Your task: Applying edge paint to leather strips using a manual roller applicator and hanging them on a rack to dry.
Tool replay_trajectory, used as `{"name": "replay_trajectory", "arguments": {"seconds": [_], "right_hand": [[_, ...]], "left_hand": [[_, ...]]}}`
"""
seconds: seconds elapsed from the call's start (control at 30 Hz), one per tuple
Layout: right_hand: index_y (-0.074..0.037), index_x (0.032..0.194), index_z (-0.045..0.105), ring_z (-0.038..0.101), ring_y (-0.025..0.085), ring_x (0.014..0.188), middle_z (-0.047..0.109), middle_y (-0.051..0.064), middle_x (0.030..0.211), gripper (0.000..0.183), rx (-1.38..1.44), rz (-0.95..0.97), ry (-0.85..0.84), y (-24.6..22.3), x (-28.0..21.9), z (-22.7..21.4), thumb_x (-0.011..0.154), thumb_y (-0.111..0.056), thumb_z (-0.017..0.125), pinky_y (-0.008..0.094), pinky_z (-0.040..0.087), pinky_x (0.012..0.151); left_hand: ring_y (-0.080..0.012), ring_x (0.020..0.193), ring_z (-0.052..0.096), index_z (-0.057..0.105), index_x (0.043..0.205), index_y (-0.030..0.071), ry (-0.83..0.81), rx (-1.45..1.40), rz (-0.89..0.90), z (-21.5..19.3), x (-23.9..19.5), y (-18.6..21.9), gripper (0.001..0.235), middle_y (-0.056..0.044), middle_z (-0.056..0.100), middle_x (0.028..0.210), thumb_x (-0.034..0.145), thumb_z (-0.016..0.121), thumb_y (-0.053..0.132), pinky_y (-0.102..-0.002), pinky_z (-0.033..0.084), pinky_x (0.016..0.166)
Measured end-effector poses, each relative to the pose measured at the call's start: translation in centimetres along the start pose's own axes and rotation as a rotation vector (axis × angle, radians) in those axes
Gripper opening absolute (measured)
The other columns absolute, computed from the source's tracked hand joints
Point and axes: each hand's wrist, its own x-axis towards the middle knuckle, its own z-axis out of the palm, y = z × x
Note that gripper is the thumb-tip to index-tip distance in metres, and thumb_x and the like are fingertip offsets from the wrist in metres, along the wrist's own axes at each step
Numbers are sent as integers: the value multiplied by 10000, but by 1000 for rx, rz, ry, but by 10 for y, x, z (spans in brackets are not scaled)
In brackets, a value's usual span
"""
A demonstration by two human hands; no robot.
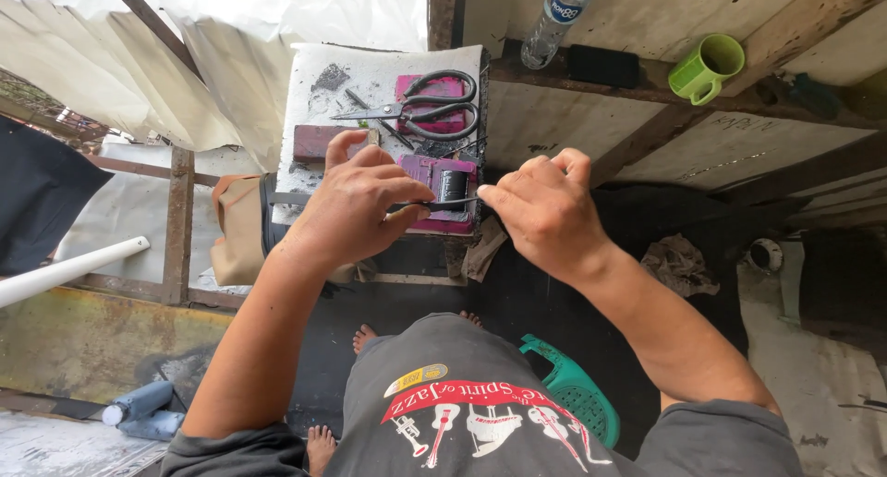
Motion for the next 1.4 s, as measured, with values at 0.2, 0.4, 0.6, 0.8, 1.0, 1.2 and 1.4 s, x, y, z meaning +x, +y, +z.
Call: {"name": "replay_trajectory", "arguments": {"seconds": [0.2,0.4,0.6,0.8,1.0,1.2,1.4], "right_hand": [[-165,925,748,581,164,862,635,-33,823,80,78,45,-141,32,-10,7,988,-127,717,392,344,882],[-136,964,764,614,163,903,676,-18,837,70,309,170,-264,49,-16,18,997,-112,708,353,351,887],[-159,1090,756,655,158,947,734,-19,915,105,618,411,-442,59,-20,30,998,-136,707,319,345,943],[-183,1086,771,684,160,977,768,-33,954,130,665,491,-526,59,-21,39,980,-135,714,340,360,974],[-223,1088,761,633,112,906,705,-94,880,117,496,336,-367,47,-35,61,978,-186,741,301,344,918],[-235,1090,759,605,110,900,680,-105,880,121,370,242,-276,38,-42,79,995,-177,710,322,335,904],[-214,1065,747,609,139,912,662,-65,845,86,518,405,-431,42,-26,64,1033,-244,674,334,334,924]], "left_hand": [[-182,929,608,802,981,236,-82,-3,-135,1,-12,-30,150,21,744,808,836,829,261,-558,220,1135],[-193,876,615,825,983,197,-123,-76,-251,-2,-11,-43,91,8,750,781,919,803,257,-576,234,1137],[-190,905,613,820,1028,212,-106,-95,-269,-4,-10,-56,114,12,741,802,955,790,295,-588,233,1145],[-187,918,615,822,1027,224,-106,-55,-254,-6,-10,-60,113,13,745,814,945,810,300,-575,231,1148],[-177,923,619,821,997,275,-75,152,-197,-8,-16,-61,90,50,735,795,909,829,291,-563,227,1157],[-174,946,627,819,1023,271,-32,244,-174,-3,-31,-75,76,37,741,822,964,805,316,-555,208,1176],[-169,949,603,810,1050,260,-36,125,-242,-12,-32,-74,84,33,734,851,994,767,308,-524,243,1151]]}}
